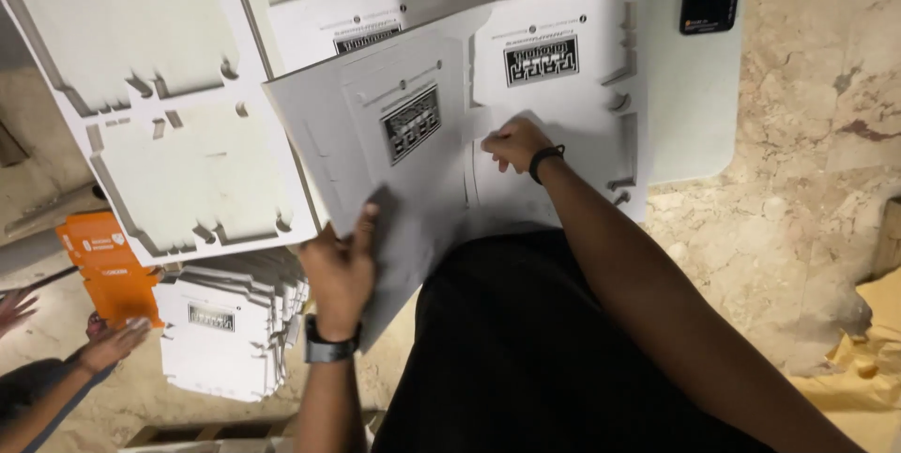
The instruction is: The person folds flat white cardboard sheets into box shapes on a table. They crease the panels, tuck flaps into slots, and stack the finished boxes. Scissors and a phone are visible on the table but not used.
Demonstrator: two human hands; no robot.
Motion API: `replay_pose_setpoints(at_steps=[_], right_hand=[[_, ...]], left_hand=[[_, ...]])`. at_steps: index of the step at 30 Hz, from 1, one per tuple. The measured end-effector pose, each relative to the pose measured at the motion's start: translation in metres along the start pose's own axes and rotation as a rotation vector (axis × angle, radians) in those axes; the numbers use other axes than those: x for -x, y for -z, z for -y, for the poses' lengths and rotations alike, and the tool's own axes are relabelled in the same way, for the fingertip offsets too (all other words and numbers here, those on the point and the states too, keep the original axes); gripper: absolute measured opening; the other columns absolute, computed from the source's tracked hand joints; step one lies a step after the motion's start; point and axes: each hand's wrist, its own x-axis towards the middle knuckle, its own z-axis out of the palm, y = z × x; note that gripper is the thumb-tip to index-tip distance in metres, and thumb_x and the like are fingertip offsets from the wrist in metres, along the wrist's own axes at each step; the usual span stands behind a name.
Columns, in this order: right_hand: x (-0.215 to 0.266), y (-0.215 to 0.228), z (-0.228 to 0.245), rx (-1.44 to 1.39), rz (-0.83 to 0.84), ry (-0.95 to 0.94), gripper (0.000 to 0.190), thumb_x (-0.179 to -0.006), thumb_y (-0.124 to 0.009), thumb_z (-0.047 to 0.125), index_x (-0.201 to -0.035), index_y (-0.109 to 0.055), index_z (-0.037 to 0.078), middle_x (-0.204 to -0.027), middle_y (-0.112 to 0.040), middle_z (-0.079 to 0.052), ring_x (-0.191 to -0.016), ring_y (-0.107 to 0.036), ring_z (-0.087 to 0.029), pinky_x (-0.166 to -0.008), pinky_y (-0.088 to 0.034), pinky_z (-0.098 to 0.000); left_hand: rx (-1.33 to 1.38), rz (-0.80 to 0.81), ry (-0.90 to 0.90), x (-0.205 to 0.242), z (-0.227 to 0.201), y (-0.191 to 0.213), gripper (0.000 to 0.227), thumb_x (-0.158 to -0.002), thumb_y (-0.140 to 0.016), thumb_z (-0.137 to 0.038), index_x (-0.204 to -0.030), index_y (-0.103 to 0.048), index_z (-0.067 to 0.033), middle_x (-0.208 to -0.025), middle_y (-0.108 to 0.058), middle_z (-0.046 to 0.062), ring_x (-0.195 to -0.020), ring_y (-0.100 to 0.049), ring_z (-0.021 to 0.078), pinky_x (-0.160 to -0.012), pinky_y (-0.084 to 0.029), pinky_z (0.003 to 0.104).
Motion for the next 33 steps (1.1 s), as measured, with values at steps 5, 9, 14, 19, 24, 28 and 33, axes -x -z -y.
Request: replay_pose_setpoints(at_steps=[5,9,14,19,24,28,33], right_hand=[[0.006,0.0,0.024,-0.211,-0.079,-0.062,0.036,-0.085,-0.07,0.035,-0.074,-0.073,0.001,-0.058,-0.066,-0.012,-0.044,-0.059,-0.017,-0.04,-0.043,-0.0246],[0.005,0.0,0.031,-0.207,-0.105,-0.074,0.036,-0.084,-0.074,0.036,-0.073,-0.074,0.002,-0.057,-0.066,-0.012,-0.042,-0.058,-0.016,-0.037,-0.043,-0.0239],[-0.004,-0.003,0.031,-0.165,-0.141,-0.129,0.035,-0.084,-0.075,0.036,-0.072,-0.075,0.004,-0.054,-0.065,-0.011,-0.037,-0.053,-0.014,-0.034,-0.04,-0.0236],[-0.007,-0.004,0.032,-0.141,-0.169,-0.159,0.035,-0.083,-0.076,0.037,-0.068,-0.074,0.006,-0.052,-0.064,-0.011,-0.033,-0.05,-0.013,-0.031,-0.038,-0.0239],[-0.003,-0.002,0.045,-0.164,-0.184,-0.184,0.036,-0.081,-0.078,0.034,-0.065,-0.073,0.003,-0.054,-0.066,-0.013,-0.036,-0.057,-0.017,-0.031,-0.043,-0.0261],[-0.007,-0.005,0.032,-0.143,-0.177,-0.151,0.033,-0.081,-0.076,0.035,-0.071,-0.075,0.003,-0.057,-0.068,-0.011,-0.037,-0.058,-0.017,-0.029,-0.043,-0.0259],[-0.007,-0.005,0.027,-0.155,-0.124,-0.061,0.033,-0.083,-0.073,0.033,-0.085,-0.075,0.0,-0.067,-0.072,-0.016,-0.043,-0.064,-0.02,-0.029,-0.046,-0.0254]], left_hand=[[0.053,0.075,0.175,-0.05,0.0,0.016,0.044,-0.098,-0.077,-0.033,-0.073,-0.067,0.0015,-0.045,-0.054,0.015,-0.044,-0.052,0.0206,-0.046,-0.038,0.035],[0.041,0.107,0.295,-0.095,0.009,0.021,0.046,-0.097,-0.074,-0.045,-0.113,-0.068,-0.0019,-0.091,-0.072,0.025,-0.093,-0.071,0.0421,-0.078,-0.05,0.052],[0.03,0.054,0.305,-0.12,0.076,-0.001,0.051,-0.098,-0.075,-0.042,-0.123,-0.063,0.0,-0.108,-0.071,0.026,-0.111,-0.066,0.0456,-0.09,-0.051,0.055],[-0.036,-0.026,0.292,-0.123,0.151,-0.037,0.049,-0.101,-0.077,-0.04,-0.125,-0.06,-0.0004,-0.109,-0.069,0.024,-0.109,-0.067,0.0458,-0.089,-0.053,0.057],[0.071,-0.365,0.079,-0.057,0.147,-0.094,0.01,-0.096,-0.074,-0.008,-0.104,-0.067,-0.0072,-0.094,-0.071,0.016,-0.094,-0.073,0.0377,-0.089,-0.055,0.046],[0.137,-0.057,0.339,0.049,0.145,-0.153,0.034,-0.107,-0.063,-0.025,-0.078,-0.069,-0.0073,-0.062,-0.067,0.012,-0.067,-0.069,0.0283,-0.073,-0.052,0.04],[0.049,0.463,0.642,0.119,0.157,-0.211,0.056,-0.104,-0.048,-0.059,-0.128,-0.066,-0.012,-0.115,-0.073,0.027,-0.113,-0.066,0.0487,-0.098,-0.051,0.059]])
